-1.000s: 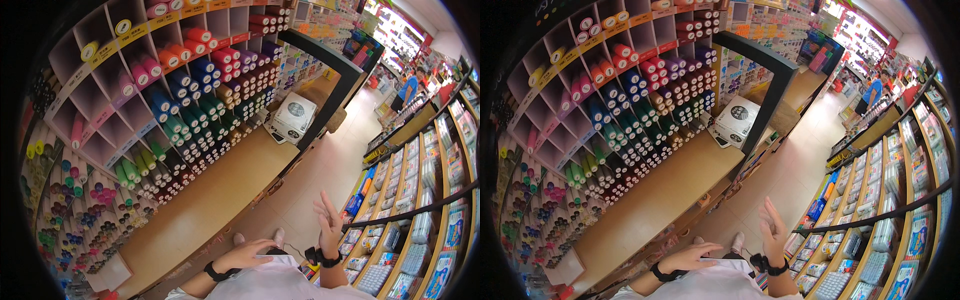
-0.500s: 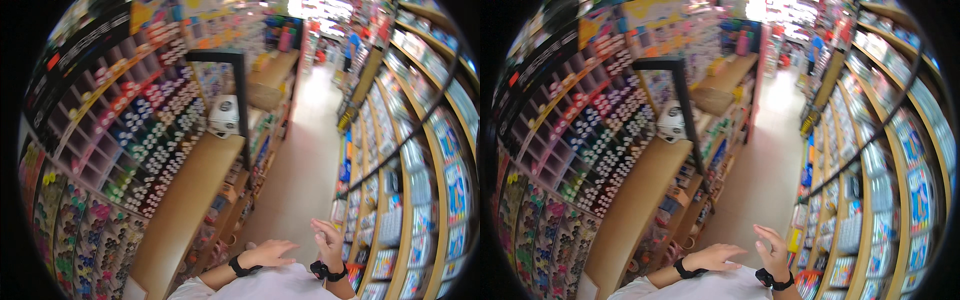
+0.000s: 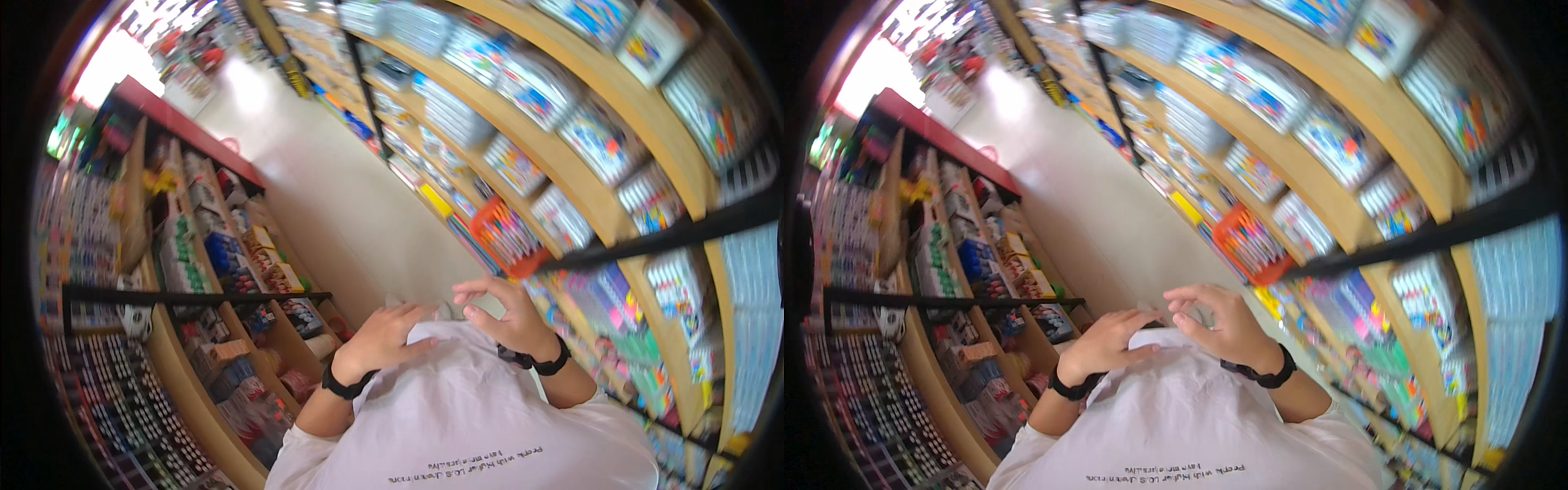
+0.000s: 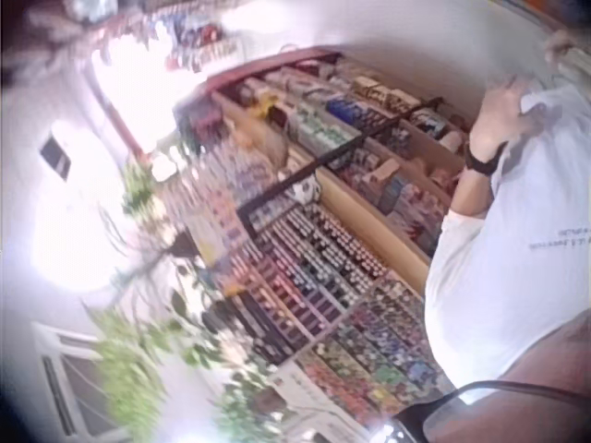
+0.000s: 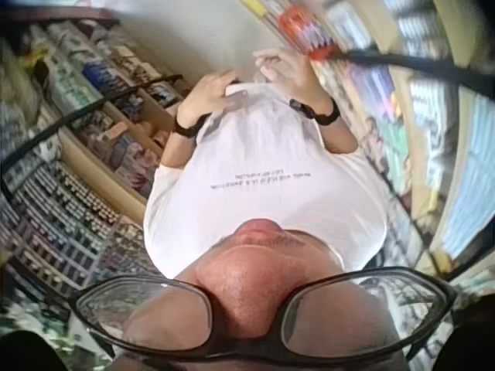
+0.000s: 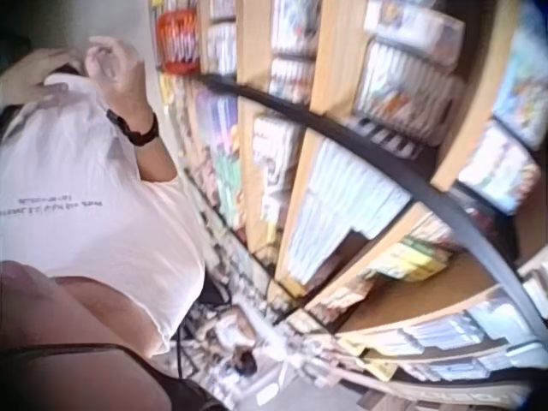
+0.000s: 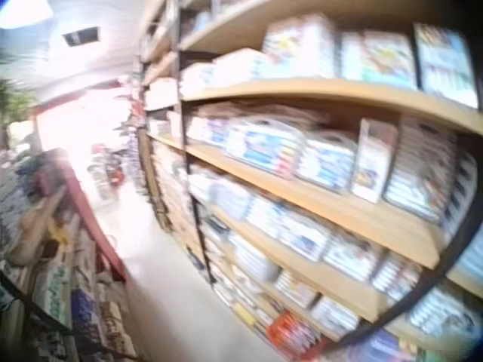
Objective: The person picks up various markers from a basket and places them individually back into a color-coded shelf display, matching each marker to its correct slot.
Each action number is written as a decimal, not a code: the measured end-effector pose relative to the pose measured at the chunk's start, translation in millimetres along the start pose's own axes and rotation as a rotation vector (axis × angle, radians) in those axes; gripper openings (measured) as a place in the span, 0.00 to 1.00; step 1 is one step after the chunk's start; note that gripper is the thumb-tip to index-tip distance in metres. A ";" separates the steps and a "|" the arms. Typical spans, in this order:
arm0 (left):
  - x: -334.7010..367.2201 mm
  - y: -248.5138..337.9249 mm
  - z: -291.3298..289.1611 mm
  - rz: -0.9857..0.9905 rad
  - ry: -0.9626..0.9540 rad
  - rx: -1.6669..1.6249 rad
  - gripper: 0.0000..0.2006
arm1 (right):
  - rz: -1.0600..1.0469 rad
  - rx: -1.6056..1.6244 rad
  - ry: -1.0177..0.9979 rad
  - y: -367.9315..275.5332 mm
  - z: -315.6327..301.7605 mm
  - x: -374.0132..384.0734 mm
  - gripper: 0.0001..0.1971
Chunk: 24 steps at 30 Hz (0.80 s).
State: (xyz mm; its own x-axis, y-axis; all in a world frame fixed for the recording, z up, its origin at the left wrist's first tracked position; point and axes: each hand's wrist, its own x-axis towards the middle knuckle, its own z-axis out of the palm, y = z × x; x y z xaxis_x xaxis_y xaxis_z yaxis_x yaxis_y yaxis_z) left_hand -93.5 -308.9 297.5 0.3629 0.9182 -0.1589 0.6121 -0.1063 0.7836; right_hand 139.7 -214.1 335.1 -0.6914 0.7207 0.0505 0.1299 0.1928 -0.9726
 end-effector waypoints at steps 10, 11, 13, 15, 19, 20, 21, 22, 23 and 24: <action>106.9 33.4 7.7 0.284 -0.466 0.106 0.27 | 0.252 0.046 0.462 18.3 -16.8 -91.6 0.18; 115.6 29.3 4.9 0.332 -0.480 0.106 0.28 | 0.264 0.041 0.508 22.0 -15.0 -91.5 0.18; 129.1 23.5 0.3 0.380 -0.529 0.088 0.28 | 0.257 -0.005 0.569 28.0 -12.9 -88.9 0.18; 140.1 14.9 -10.7 0.376 -0.602 0.069 0.28 | 0.286 0.017 0.627 26.5 -8.1 -79.3 0.18; 158.0 -22.6 -41.1 0.386 -0.686 0.059 0.28 | 0.340 -0.008 0.713 36.3 5.6 -38.9 0.18; 160.8 -33.8 -50.6 0.369 -0.718 0.057 0.27 | 0.370 0.008 0.727 37.9 13.0 -27.5 0.18; 164.7 -45.3 -58.7 0.353 -0.744 0.053 0.27 | 0.398 0.020 0.737 39.7 20.8 -16.7 0.18; 168.0 -57.9 -66.9 0.362 -0.740 0.050 0.27 | 0.425 0.033 0.746 41.8 26.6 -5.0 0.18; 171.2 -71.6 -74.8 0.371 -0.736 0.046 0.27 | 0.439 -0.009 0.747 44.4 29.6 7.2 0.18; 173.3 -85.5 -81.3 0.376 -0.740 0.043 0.27 | 0.458 -0.044 0.751 47.0 35.0 16.7 0.19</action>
State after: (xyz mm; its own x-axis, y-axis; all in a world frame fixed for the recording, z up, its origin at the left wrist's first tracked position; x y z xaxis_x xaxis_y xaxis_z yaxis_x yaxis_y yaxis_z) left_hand -140.1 -109.7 251.8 0.9077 0.3315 -0.2571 0.3788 -0.3840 0.8420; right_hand 109.4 -216.3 282.3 0.0831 0.9780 -0.1913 0.3183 -0.2080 -0.9249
